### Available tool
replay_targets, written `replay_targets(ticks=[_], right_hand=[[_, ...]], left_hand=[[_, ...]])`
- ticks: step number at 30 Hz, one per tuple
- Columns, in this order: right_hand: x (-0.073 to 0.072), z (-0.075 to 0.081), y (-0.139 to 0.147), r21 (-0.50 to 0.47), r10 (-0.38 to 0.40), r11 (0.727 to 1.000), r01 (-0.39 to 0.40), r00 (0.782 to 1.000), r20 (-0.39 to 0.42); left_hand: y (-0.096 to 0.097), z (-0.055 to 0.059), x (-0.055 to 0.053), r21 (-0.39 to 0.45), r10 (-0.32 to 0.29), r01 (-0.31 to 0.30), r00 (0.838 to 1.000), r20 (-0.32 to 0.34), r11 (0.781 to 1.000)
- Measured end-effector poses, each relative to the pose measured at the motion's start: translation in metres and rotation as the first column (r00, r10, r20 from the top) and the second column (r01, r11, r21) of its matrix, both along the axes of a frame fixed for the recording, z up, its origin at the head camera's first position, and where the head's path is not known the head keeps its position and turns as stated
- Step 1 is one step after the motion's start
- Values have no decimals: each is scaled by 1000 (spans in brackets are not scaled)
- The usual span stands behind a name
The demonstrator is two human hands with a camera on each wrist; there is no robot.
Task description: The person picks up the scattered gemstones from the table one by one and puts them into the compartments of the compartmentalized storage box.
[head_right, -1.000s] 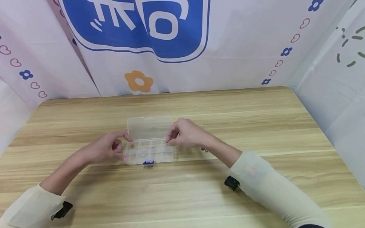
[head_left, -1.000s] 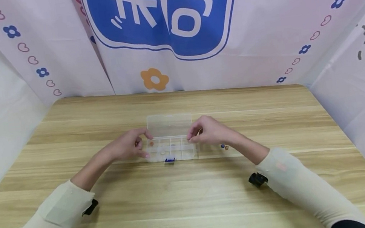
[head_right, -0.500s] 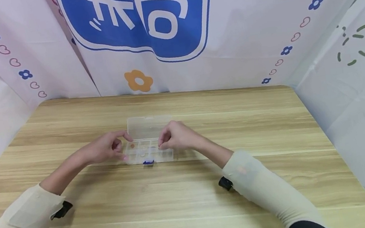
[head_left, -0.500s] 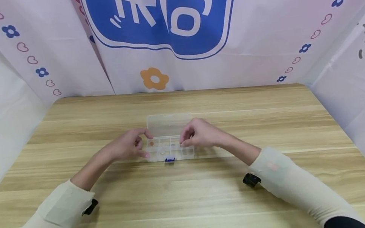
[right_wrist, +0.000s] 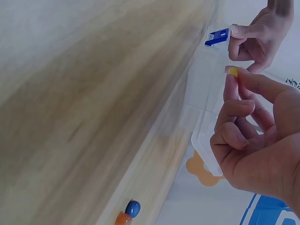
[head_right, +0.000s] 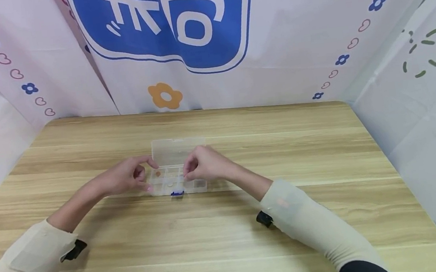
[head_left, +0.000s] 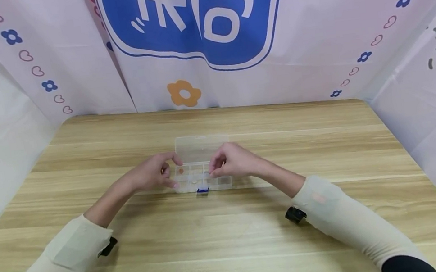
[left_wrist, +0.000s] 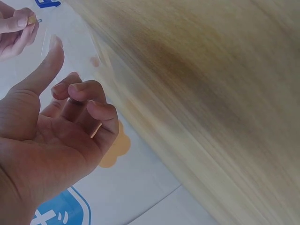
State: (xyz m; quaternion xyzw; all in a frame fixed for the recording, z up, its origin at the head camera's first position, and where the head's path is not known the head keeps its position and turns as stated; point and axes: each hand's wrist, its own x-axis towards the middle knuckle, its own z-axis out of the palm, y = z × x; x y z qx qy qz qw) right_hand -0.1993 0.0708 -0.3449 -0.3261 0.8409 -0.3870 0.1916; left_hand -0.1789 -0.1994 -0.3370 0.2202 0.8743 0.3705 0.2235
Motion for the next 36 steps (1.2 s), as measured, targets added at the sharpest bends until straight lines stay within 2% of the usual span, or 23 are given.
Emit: replay_targets(ticks=[15, 22, 36], right_hand=[[0, 5, 17, 9, -47, 999, 47, 999, 20], [-1, 4, 36, 28, -82, 996, 83, 996, -23], [2, 0, 89, 59, -182, 981, 183, 983, -14]], left_hand=[[2, 1, 1, -20, -2, 2, 1000, -23, 1000], [1, 1, 0, -24, -2, 2, 1000, -22, 1000], [1, 1, 1, -47, -16, 14, 999, -34, 999]])
